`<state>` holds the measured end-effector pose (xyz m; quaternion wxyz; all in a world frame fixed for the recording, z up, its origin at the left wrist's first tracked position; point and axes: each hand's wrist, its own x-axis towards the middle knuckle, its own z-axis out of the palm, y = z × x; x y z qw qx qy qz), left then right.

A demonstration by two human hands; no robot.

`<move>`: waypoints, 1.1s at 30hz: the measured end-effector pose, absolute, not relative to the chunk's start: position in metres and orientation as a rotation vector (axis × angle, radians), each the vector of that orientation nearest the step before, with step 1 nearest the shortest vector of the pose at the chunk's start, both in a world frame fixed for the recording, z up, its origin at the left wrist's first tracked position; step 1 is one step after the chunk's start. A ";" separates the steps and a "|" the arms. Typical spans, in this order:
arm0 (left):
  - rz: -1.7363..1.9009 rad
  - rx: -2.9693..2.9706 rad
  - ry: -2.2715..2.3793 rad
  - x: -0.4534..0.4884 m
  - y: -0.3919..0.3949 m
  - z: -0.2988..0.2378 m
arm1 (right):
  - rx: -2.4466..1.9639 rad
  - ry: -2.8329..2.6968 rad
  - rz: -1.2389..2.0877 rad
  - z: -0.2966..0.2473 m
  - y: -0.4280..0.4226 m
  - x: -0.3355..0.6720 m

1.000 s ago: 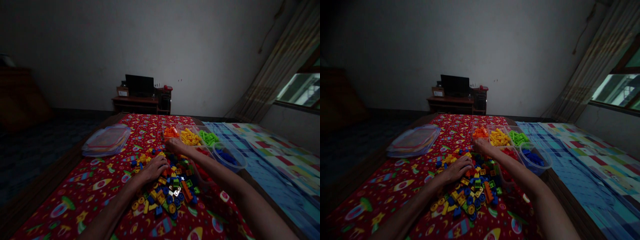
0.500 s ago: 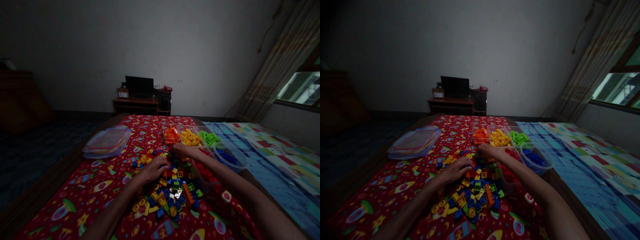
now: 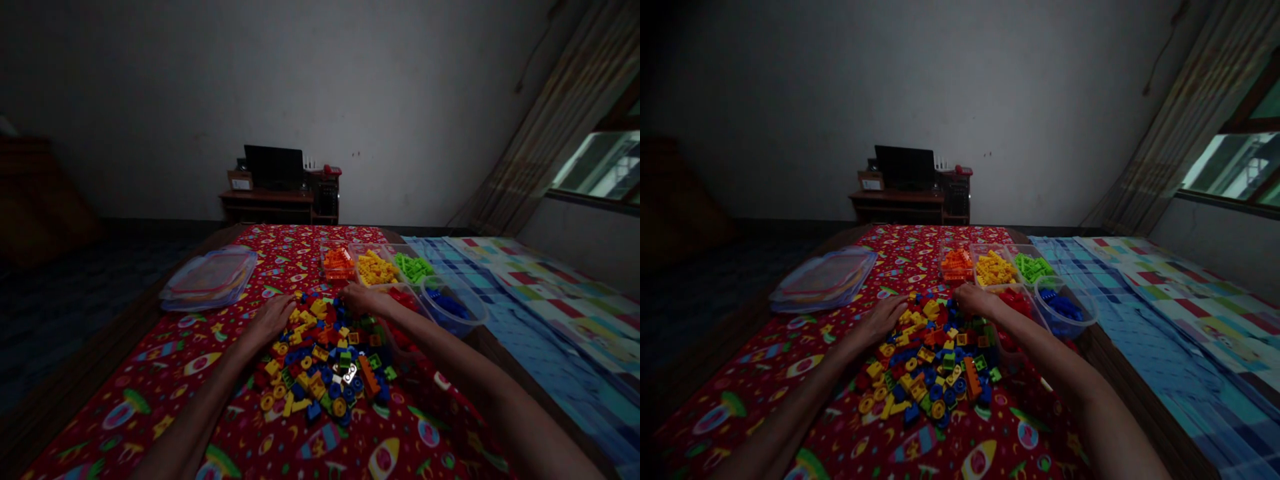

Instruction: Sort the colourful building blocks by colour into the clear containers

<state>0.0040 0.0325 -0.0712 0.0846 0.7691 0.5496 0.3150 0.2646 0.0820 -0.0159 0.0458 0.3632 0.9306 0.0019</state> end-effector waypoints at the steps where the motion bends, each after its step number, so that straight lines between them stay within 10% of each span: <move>1: 0.910 2.303 1.622 0.006 0.031 -0.071 | 1.118 2.847 0.003 -0.017 0.082 0.264; 16: 0.995 2.246 1.556 0.018 0.028 -0.054 | 1.517 3.111 -0.769 0.017 0.050 0.283; 33: 1.246 1.387 1.072 0.090 -0.005 -0.028 | 1.136 3.459 -0.753 0.000 0.009 0.266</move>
